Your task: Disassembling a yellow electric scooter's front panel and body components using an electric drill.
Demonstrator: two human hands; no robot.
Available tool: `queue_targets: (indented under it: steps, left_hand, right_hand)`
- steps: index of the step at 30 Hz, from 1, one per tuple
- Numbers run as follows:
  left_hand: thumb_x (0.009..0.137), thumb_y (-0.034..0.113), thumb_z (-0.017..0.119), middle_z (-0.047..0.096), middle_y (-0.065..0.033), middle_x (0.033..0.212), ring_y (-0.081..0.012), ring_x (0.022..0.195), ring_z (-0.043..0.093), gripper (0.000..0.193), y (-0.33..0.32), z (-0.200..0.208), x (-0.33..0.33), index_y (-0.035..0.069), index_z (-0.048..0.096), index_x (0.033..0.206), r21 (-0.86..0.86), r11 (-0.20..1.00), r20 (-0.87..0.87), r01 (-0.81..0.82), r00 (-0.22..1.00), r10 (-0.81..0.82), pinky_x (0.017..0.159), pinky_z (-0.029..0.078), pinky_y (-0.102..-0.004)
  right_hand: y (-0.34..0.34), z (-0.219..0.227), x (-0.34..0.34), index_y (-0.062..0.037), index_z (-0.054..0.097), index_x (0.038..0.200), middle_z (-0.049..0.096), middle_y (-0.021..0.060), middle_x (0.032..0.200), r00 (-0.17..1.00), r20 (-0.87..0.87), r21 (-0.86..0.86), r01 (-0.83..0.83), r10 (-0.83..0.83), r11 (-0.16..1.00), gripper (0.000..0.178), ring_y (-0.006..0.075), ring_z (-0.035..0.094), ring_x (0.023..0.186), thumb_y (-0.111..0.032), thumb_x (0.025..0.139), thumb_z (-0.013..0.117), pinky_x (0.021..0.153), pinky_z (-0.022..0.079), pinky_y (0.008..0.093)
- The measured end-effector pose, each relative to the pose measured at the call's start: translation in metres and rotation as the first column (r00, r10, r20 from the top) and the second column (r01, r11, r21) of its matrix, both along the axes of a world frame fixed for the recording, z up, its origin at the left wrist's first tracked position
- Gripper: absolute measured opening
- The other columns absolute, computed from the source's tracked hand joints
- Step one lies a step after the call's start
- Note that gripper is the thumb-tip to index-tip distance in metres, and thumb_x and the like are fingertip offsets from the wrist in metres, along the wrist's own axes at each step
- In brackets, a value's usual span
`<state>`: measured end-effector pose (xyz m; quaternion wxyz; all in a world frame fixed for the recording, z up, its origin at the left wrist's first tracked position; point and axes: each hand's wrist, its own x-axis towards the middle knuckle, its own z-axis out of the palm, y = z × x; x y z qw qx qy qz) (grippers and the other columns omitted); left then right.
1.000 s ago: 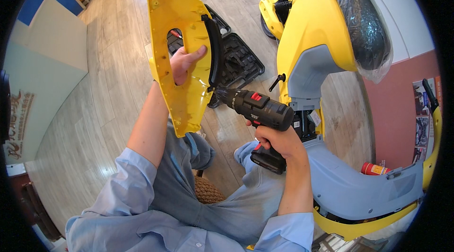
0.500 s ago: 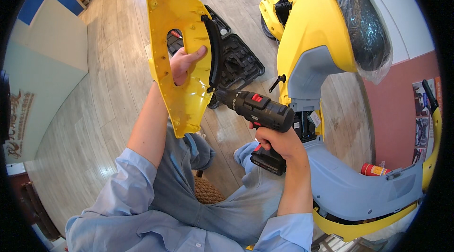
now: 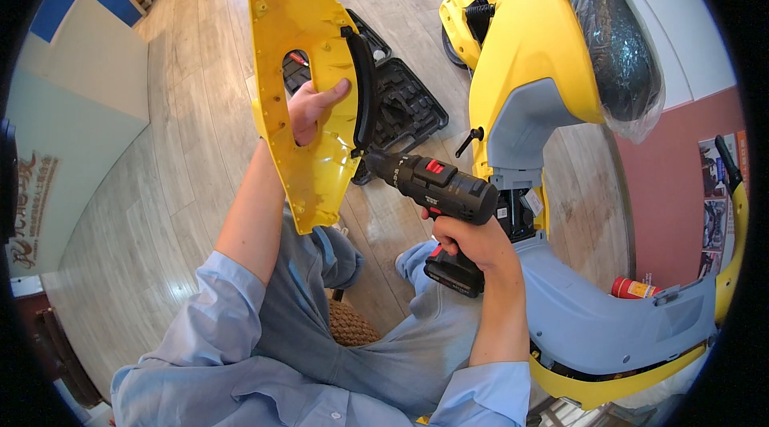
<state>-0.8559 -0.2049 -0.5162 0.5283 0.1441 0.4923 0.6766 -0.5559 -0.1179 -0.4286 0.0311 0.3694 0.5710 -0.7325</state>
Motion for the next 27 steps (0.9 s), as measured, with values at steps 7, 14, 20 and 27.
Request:
queue_targets:
  steps: [7, 14, 20, 27]
  left_hand:
    - [0.093, 0.025, 0.069, 0.068, -0.0031, 0.108, -0.0182, 0.094, 0.067, 0.032, 0.0, 0.0, -0.001, 0.007, 0.062, 0.119, 0.001, 1.0, 0.003, -0.003, 1.0, 0.003, 0.081, 0.056, -0.0371]
    - [0.094, 0.022, 0.068, 0.067, -0.0045, 0.115, -0.0183, 0.101, 0.065, 0.036, 0.001, 0.0, -0.001, 0.006, 0.061, 0.125, -0.015, 1.0, 0.046, -0.008, 0.999, 0.009, 0.085, 0.054, -0.0352]
    - [0.096, 0.023, 0.064, 0.068, -0.0054, 0.112, -0.0195, 0.096, 0.067, 0.034, -0.003, -0.004, -0.013, 0.007, 0.059, 0.125, -0.061, 0.998, 0.116, -0.012, 0.993, 0.019, 0.078, 0.058, -0.0358]
    - [0.097, 0.022, 0.062, 0.069, -0.0061, 0.107, -0.0212, 0.089, 0.07, 0.03, -0.001, -0.002, 0.002, 0.008, 0.059, 0.123, 0.089, 0.994, 0.297, 0.056, 0.951, -0.081, 0.075, 0.06, -0.0383]
  right_hand:
    - [0.0, 0.001, 0.0, -0.0007, 0.063, 0.097, 0.05, -0.0014, 0.059, 1.0, -0.011, -0.001, -0.001, 0.001, 1.0, 0.026, 0.0053, 0.041, 0.045, 0.002, 0.072, 0.056, 0.044, 0.03, 0.0222]
    - [-0.001, 0.005, 0.002, 0.0004, 0.065, 0.103, 0.049, -0.0014, 0.059, 1.0, 0.016, 0.009, 0.01, -0.011, 1.0, 0.032, 0.0058, 0.041, 0.046, 0.002, 0.073, 0.056, 0.045, 0.031, 0.0227]
    - [0.0, 0.01, 0.013, 0.0034, 0.064, 0.108, 0.048, -0.0002, 0.057, 0.994, -0.027, -0.092, 0.102, -0.105, 0.991, 0.038, 0.0069, 0.041, 0.047, 0.003, 0.072, 0.055, 0.047, 0.032, 0.0226]
    - [-0.001, 0.008, 0.013, 0.0072, 0.055, 0.116, 0.047, 0.0026, 0.058, 0.961, -0.233, -0.049, 0.14, -0.147, 0.989, 0.045, 0.0101, 0.042, 0.047, -0.008, 0.074, 0.056, 0.05, 0.036, 0.0258]
